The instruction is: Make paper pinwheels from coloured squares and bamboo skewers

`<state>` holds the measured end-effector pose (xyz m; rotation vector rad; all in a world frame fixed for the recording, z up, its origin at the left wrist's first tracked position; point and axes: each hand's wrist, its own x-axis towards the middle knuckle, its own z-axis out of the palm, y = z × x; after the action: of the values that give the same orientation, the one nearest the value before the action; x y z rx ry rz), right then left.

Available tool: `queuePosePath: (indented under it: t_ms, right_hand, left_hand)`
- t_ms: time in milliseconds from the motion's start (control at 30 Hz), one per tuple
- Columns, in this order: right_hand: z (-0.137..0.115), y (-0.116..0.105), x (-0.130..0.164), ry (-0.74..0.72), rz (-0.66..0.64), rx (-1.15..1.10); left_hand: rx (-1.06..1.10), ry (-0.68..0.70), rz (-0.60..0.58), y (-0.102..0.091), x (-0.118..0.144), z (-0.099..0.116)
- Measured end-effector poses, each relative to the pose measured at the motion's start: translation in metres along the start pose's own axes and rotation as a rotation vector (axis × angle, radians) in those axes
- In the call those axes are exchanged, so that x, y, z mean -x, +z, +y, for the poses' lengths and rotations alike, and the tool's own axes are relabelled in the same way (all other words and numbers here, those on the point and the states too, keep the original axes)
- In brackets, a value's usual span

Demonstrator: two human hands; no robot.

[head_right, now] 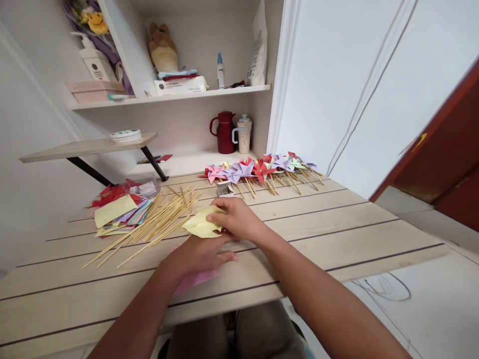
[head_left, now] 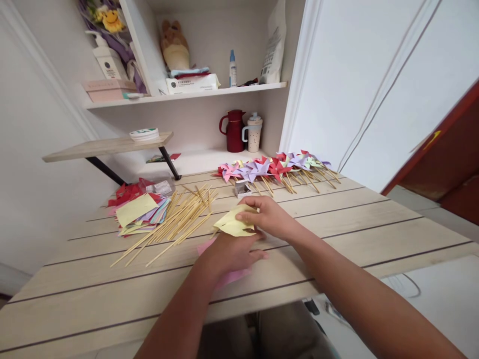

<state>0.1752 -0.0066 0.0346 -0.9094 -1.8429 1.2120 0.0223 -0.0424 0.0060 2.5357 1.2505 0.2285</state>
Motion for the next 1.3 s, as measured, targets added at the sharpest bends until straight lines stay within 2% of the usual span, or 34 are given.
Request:
queuePosePath:
  t_ms: [300,700,1300]
  right_hand:
    - [0.0038,0.0007,-0.0019,0.021,-0.021,-0.011]
    - [0.0042,-0.0006,-0.0016,-0.012,-0.01,0.076]
    - [0.0024,0.0002,-0.0008,-0.031,-0.005,0.114]
  left_hand:
    - [-0.015,0.045,0.04,0.0028,-0.0006,-0.0031]
    - [0.021,-0.007,0.017,-0.0019,0.0011,0.002]
    - [0.005,0.005,0.002,-0.0038,0.0007,0.003]
